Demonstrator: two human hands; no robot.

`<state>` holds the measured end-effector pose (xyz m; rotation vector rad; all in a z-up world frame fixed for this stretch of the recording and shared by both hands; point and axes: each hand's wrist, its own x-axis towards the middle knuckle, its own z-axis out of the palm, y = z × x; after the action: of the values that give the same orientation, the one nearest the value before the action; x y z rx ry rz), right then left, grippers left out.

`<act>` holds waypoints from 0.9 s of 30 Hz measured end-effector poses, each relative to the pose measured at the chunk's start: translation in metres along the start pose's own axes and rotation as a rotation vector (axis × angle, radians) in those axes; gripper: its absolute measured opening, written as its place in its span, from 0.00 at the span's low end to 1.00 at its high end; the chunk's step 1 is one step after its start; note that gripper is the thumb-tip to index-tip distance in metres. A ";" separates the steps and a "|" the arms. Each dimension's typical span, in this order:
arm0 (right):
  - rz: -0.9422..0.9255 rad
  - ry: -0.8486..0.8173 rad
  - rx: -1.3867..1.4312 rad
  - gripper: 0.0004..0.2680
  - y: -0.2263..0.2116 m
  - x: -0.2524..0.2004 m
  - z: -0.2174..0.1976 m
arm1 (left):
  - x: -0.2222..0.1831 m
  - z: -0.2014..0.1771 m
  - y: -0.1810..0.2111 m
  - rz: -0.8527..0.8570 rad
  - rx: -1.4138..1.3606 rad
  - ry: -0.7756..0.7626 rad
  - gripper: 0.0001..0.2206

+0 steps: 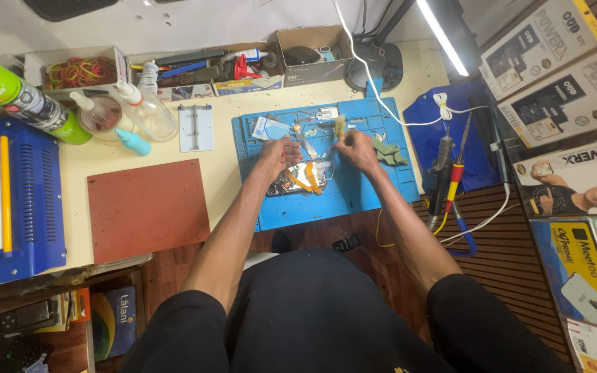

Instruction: The person cleans a workspace and organizes components while performing a mobile phone repair.

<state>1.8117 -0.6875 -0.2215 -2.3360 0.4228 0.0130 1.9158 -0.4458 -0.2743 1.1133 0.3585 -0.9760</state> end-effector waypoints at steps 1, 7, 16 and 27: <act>0.051 -0.032 0.046 0.10 0.002 0.000 -0.006 | 0.000 0.000 0.000 -0.001 -0.002 0.001 0.18; 0.211 -0.052 0.244 0.08 -0.003 -0.016 -0.021 | -0.004 0.010 0.000 -0.020 0.019 0.017 0.17; -0.362 0.003 -0.168 0.07 -0.030 -0.046 -0.027 | -0.003 0.015 -0.003 0.018 0.039 0.002 0.18; -0.127 0.010 0.002 0.02 -0.035 -0.030 -0.015 | -0.009 0.011 0.006 -0.060 0.004 -0.045 0.22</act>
<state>1.7922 -0.6656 -0.1824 -2.3580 0.2789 -0.0602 1.9131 -0.4510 -0.2599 1.0879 0.3553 -1.0532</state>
